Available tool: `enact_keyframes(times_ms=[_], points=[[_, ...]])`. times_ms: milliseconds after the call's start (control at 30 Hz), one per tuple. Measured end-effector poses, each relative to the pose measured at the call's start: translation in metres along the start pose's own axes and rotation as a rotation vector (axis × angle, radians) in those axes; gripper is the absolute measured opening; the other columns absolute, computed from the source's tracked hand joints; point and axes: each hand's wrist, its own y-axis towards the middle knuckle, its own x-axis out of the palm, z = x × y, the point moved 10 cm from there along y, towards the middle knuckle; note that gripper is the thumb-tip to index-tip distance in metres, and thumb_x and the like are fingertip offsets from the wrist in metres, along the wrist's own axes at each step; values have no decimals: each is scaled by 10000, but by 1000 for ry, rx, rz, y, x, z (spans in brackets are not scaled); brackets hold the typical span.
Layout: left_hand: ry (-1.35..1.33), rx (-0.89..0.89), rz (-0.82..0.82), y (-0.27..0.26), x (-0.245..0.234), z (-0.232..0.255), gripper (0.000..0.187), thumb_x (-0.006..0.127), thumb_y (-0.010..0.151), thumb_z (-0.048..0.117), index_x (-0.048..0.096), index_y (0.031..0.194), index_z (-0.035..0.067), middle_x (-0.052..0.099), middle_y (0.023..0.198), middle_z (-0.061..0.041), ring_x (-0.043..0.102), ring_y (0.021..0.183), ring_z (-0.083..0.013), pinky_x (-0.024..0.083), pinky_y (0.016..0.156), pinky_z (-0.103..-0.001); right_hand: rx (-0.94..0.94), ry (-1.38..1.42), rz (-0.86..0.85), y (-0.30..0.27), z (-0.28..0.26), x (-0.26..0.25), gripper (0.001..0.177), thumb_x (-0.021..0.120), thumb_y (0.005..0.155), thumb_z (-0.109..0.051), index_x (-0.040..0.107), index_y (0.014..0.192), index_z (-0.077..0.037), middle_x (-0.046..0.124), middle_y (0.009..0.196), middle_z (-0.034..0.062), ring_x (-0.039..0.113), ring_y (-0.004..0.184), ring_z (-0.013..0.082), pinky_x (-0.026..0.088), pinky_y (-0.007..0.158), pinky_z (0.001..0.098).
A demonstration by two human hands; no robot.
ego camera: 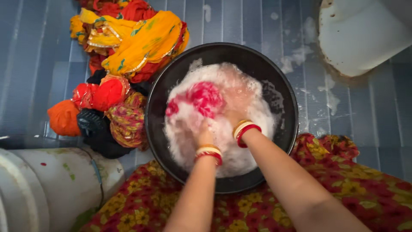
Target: The person washes a red piece of clothing in a basin of soapy water by hand, scrubbing and rinsing the fabric repeatedly.
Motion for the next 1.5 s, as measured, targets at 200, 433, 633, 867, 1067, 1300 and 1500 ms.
enact_keyframes(times_ms=[200,433,633,867,1067,1300,1500], points=[[-93,-142,197,53,-67,-48,643,812,813,430,506,1246,67,430,1216,-164,423,1105,-344,330,892,-475,166,179,406,9,57,-56,439,585,949,-325,641,1289,-53,668,1316,233,644,1207,368,492,1063,426],[-394,-313,-334,20,52,-65,485,734,871,461,568,1135,90,478,1018,-125,461,893,-295,369,729,-433,-217,-220,359,-36,-56,24,507,708,855,-357,606,1283,-104,552,1327,283,538,1226,452,419,1064,543],[-1243,-660,-678,11,62,-60,398,668,921,487,622,1041,110,519,848,-92,494,712,-253,402,590,-396,-832,3,142,-91,-119,64,243,751,850,-404,699,829,-167,719,972,139,733,1034,371,568,885,485],[-1092,-668,-721,-6,71,-4,367,607,939,475,680,993,120,605,770,-58,577,639,-203,475,554,-355,-204,180,235,-39,-87,1,301,730,837,-391,719,719,-114,717,751,136,701,674,316,567,657,455],[-1062,-455,-721,38,45,4,455,609,878,381,686,1185,54,738,1090,-97,708,1002,-234,569,891,-384,-578,149,158,-62,-160,8,279,736,795,-338,697,651,-102,683,679,141,676,621,297,536,604,438],[488,-11,-629,95,-9,-23,544,662,891,494,759,1231,81,730,1176,-187,680,1109,-355,521,964,-441,-41,-13,408,24,-3,-97,403,608,959,-415,674,1162,-73,698,1097,243,672,966,416,529,854,472],[-116,-247,-494,99,36,-92,666,711,766,387,558,1284,-3,734,1075,-215,740,957,-342,582,853,-426,-104,-369,79,14,-53,21,468,714,847,-399,702,1274,-206,670,1148,224,636,1028,390,479,912,497]])
